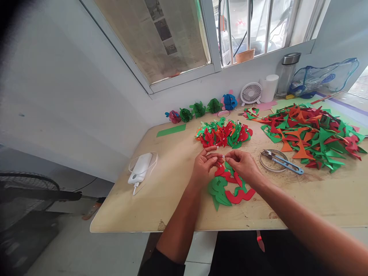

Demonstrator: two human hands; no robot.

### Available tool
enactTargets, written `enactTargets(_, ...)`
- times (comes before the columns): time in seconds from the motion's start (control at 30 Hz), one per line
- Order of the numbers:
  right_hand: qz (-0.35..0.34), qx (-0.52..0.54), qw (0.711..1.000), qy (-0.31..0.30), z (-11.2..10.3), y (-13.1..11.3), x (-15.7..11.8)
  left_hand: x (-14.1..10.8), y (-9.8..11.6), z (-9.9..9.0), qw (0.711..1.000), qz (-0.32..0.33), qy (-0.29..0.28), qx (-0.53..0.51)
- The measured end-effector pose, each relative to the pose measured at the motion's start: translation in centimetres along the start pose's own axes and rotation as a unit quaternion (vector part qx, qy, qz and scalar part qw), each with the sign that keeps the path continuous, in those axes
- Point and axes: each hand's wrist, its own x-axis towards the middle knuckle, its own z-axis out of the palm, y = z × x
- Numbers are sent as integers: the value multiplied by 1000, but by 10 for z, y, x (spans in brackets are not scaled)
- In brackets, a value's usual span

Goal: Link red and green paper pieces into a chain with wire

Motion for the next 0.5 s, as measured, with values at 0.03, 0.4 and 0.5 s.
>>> enactTargets(0.03,1,5,1000,6,1,0,0,0,0,0,1000,1,0,-1)
enactTargets(0.4,38,80,995,35,9,-9,-2,-5,6,3,1000,-5,-7,15)
enactTargets(0.5,40,82,995,30,11,-14,-6,-6,6,4,1000,6,-3,31)
